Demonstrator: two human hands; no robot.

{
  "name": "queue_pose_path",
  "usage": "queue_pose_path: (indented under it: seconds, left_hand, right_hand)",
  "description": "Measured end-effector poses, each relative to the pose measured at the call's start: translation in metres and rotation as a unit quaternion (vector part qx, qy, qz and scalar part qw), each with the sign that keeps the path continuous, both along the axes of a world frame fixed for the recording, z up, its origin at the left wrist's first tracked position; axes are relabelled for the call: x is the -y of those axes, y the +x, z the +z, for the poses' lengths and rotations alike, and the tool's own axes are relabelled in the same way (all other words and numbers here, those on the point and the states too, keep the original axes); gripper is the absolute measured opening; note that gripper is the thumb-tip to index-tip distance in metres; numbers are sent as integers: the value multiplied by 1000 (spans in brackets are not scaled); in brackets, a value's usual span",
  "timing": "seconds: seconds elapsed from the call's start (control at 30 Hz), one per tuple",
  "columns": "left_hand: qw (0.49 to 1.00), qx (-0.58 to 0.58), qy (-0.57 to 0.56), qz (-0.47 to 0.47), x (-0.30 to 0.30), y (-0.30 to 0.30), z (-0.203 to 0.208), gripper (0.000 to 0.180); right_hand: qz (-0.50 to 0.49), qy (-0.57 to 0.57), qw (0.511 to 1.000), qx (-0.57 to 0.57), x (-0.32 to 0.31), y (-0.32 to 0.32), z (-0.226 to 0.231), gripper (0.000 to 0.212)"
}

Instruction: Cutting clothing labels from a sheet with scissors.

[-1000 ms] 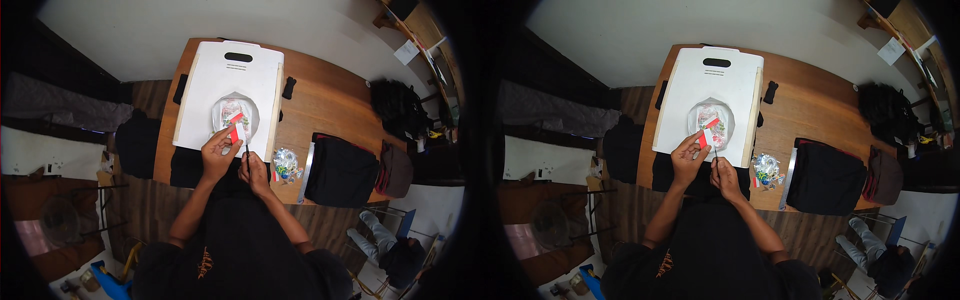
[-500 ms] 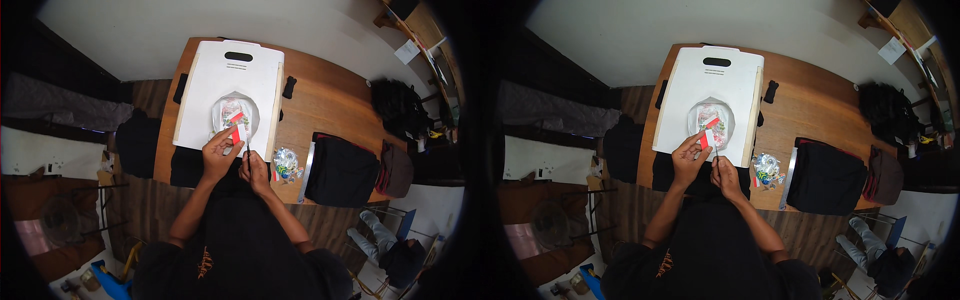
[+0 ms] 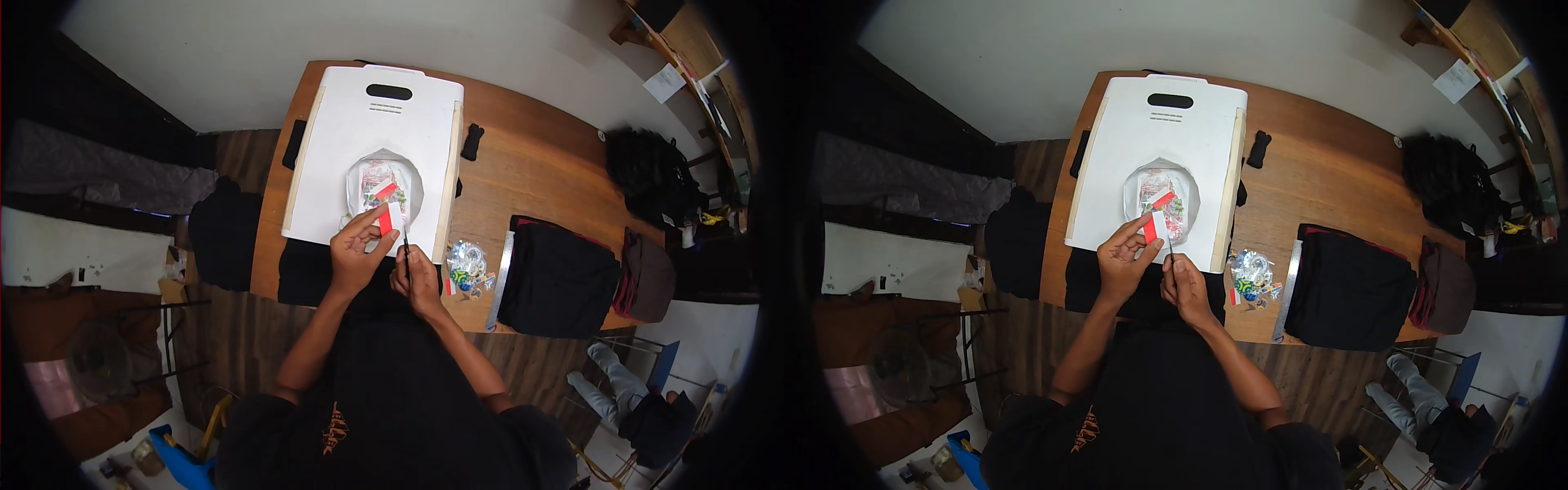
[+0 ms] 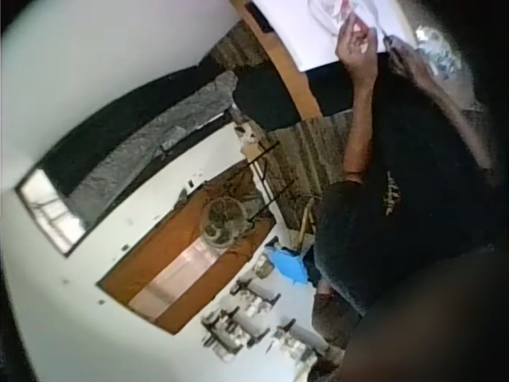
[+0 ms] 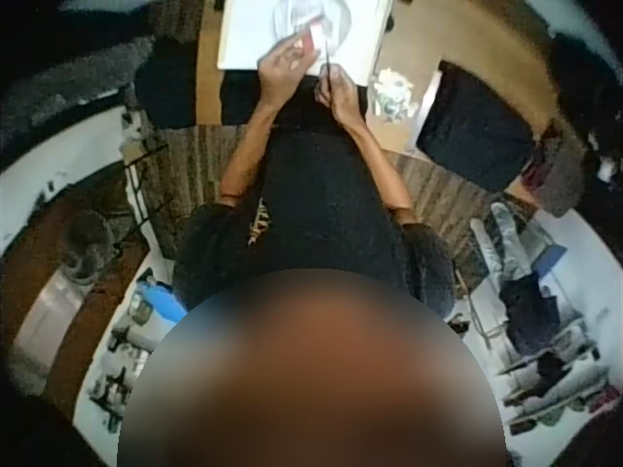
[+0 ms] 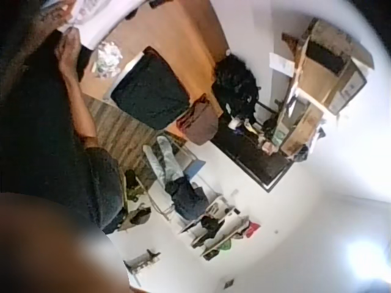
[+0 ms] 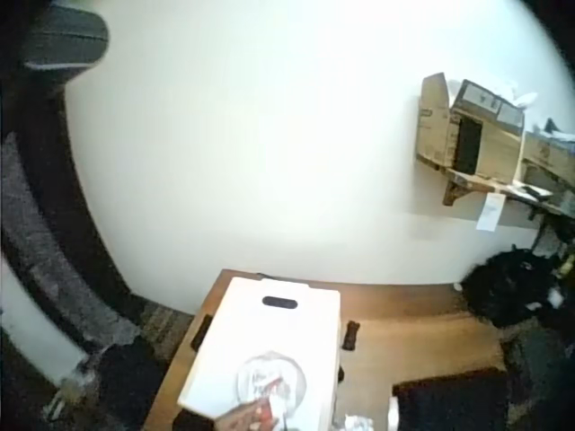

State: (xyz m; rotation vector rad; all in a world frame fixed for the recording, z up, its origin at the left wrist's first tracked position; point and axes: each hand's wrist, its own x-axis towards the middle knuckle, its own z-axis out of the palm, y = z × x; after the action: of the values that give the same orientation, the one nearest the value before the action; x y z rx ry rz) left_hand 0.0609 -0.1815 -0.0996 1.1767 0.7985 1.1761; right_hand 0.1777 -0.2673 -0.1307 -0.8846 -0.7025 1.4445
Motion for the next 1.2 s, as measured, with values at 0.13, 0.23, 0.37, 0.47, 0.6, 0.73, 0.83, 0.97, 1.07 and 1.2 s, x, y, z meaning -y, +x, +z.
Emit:
queue_pose_path:
  seconds: [0.13, 0.23, 0.37, 0.47, 0.6, 0.73, 0.83, 0.97, 1.07, 1.2]
  left_hand:
    - [1000, -5, -2, -7, 1, -1, -2, 49]
    - [1000, -10, -1, -6, 0, -1, -2, 49]
    - [1000, -15, -2, -3, 0, -2, -5, 49]
    - [1000, -10, -2, -6, -1, -1, -4, 49]
    - [1000, -11, 7, -5, 0, -1, -2, 49]
    - [1000, -9, 4, 1, 0, -2, -4, 49]
    - [1000, -15, -2, 8, -1, -3, -6, 49]
    - [1000, -21, 1, 17, -2, -2, -3, 48]
    - [1000, -18, 6, 15, -2, -2, -4, 48]
    - [1000, -24, 6, 14, 0, -1, -3, 48]
  right_hand:
    - [-1, 7, 1000, 9, -1, 1, 1, 39]
    - [-7, 13, 1000, 18, -2, 0, -3, 39]
    - [-3, -10, 1000, -20, -1, 0, -4, 39]
    - [1, -6, 1000, -9, 0, 0, -5, 39]
    - [-6, 2, 1000, 5, -3, -1, -1, 40]
    - [-9, -5, 1000, -12, -2, 0, -3, 39]
    - [7, -3, 1000, -2, 0, 2, -5, 39]
    - [12, -12, 1000, -7, 2, 2, -2, 40]
    - [14, 0, 1000, -5, 2, 1, -5, 39]
    - [16, -4, 1000, -11, 1, 0, -5, 39]
